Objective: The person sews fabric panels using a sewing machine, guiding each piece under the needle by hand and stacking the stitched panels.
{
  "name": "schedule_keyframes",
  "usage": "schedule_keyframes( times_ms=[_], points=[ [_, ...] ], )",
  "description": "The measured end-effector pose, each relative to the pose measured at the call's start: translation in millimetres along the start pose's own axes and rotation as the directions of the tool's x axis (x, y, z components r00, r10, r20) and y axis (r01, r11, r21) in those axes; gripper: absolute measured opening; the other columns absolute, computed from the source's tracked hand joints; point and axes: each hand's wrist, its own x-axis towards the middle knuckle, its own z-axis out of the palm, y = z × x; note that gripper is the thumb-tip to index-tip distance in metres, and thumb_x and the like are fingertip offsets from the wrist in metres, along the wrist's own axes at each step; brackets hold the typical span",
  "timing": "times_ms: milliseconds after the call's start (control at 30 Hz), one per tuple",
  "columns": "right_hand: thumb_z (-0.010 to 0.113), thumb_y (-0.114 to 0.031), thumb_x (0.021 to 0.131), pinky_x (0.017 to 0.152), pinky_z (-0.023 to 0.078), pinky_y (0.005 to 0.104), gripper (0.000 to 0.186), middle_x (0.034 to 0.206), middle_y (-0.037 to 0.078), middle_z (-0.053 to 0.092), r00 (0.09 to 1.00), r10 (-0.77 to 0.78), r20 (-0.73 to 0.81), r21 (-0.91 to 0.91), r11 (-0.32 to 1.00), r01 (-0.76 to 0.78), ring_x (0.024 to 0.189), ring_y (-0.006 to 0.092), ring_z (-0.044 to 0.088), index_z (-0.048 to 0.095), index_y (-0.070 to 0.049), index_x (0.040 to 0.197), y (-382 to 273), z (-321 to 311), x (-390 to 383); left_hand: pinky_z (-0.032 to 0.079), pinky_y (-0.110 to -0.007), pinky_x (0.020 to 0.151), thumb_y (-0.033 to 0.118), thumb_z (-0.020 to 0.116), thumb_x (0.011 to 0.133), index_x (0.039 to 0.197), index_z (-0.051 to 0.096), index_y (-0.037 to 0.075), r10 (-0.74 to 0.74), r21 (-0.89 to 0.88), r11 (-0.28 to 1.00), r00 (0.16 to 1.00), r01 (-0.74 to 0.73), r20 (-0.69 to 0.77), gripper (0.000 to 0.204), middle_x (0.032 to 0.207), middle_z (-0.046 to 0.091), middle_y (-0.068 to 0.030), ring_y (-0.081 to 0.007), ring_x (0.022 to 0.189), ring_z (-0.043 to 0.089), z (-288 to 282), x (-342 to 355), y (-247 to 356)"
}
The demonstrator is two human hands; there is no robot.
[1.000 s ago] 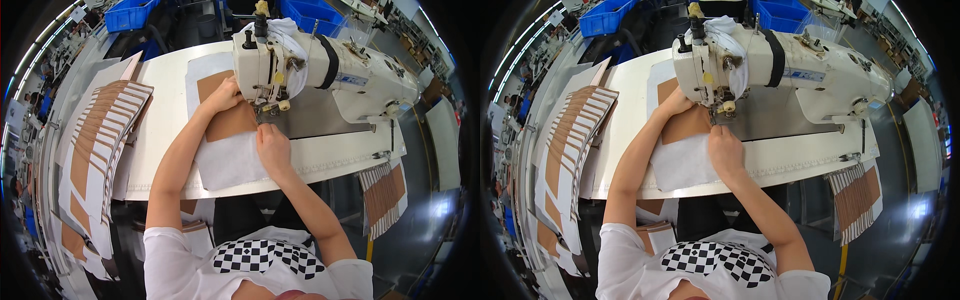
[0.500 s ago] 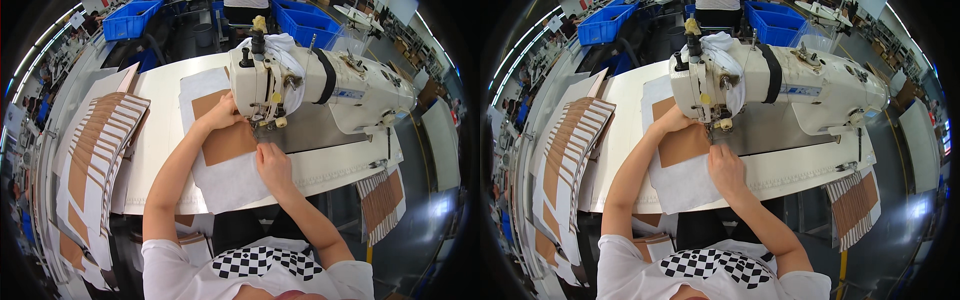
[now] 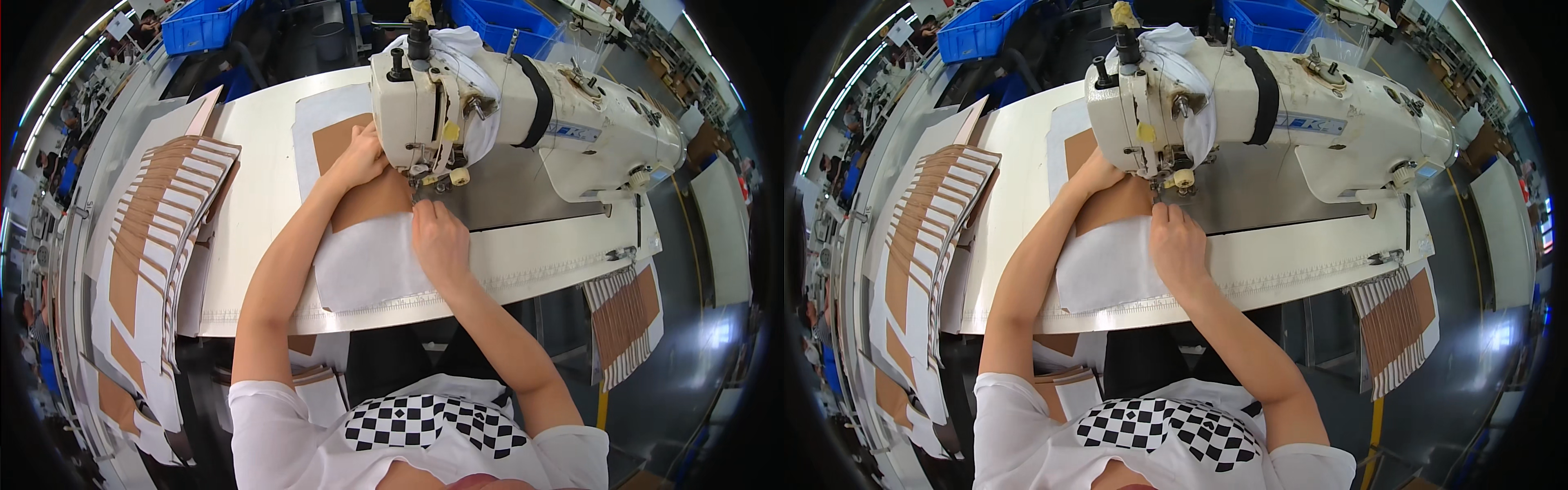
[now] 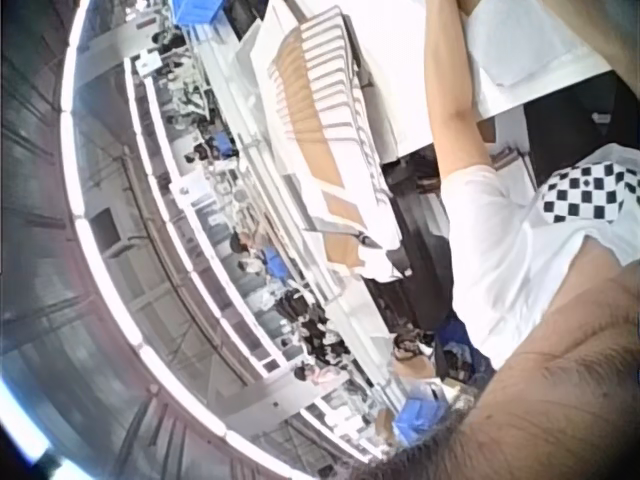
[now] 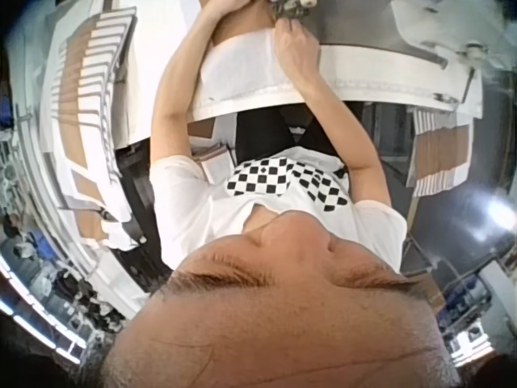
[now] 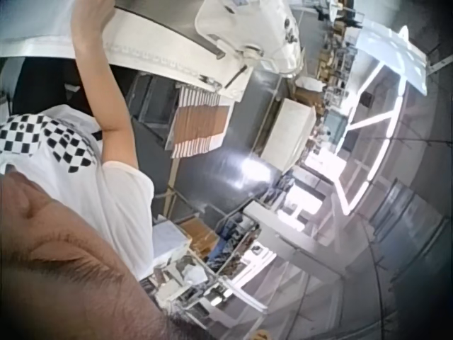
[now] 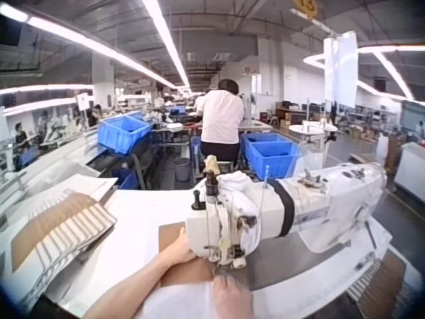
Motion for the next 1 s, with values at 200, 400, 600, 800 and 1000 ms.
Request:
schedule_keyframes(
  times_ms=[200,400,600,800,1000],
  points=[
    [0.066,-0.015,0.086,0.055,0.051,0.0372,0.018,0.071,0.01,0.058,0.998,-0.005,-0.063,0.009,1.0,0.005,0.063,0.0282,0.062,0.053,-0.005,0.078,0.0,0.2,4.1,0.033,-0.042,0.082,0.007,0.062,0.079,0.091,0.068,0.01,0.171,0.128,0.981,0.966,-0.148,-0.192,0.014,0.108,0.061,-0.0095,-0.0281,0.111,0.049,-4.2,6.2,-6.8],
    [0.065,-0.018,0.087,0.057,0.052,0.0384,0.019,0.073,0.011,0.06,0.983,0.164,0.079,0.15,0.973,-0.174,0.065,0.0301,0.063,0.052,-0.005,0.081,-4.5,-12.0,0.1,0.047,-0.042,0.083,0.005,0.064,0.081,0.095,0.069,0.004,0.012,-0.069,0.997,0.994,-0.02,-0.113,0.015,0.111,0.058,-0.0135,-0.0294,0.102,0.058,-21.9,-6.6,1.3],
    [0.062,-0.014,0.088,0.055,0.051,0.0383,0.016,0.072,0.011,0.06,0.989,0.136,0.06,0.157,0.977,-0.144,0.063,0.0295,0.062,0.052,-0.005,0.08,0.9,-12.6,-5.8,0.051,-0.039,0.082,0.004,0.065,0.078,0.102,0.068,0.004,0.04,-0.038,0.998,0.997,-0.042,-0.061,0.024,0.116,0.054,-0.0209,-0.0363,0.1,0.058,-13.3,1.2,19.8],
    [0.065,-0.008,0.084,0.054,0.049,0.0365,0.014,0.069,0.009,0.056,1.0,-0.026,-0.016,0.063,0.998,0.027,0.061,0.0274,0.06,0.053,-0.005,0.078,0.2,-26.8,-13.8,0.051,-0.04,0.084,0.002,0.066,0.076,0.106,0.067,0.007,-0.096,-0.102,0.99,0.994,0.101,0.05,0.031,0.118,0.053,-0.0217,-0.037,0.1,0.057,-10.2,-3.4,23.5],
    [0.066,-0.008,0.083,0.056,0.05,0.0343,0.016,0.069,0.008,0.054,0.995,-0.082,0.053,-0.018,0.996,0.083,0.063,0.025,0.06,0.051,-0.006,0.076,-1.4,-39.6,-26.5,0.048,-0.044,0.089,0.011,0.065,0.081,0.105,0.064,0.006,-0.227,0.137,0.966,0.974,0.221,0.028,0.024,0.112,0.06,-0.0168,-0.0354,0.105,0.056,-12.4,-16.2,50.4]
  ],
)
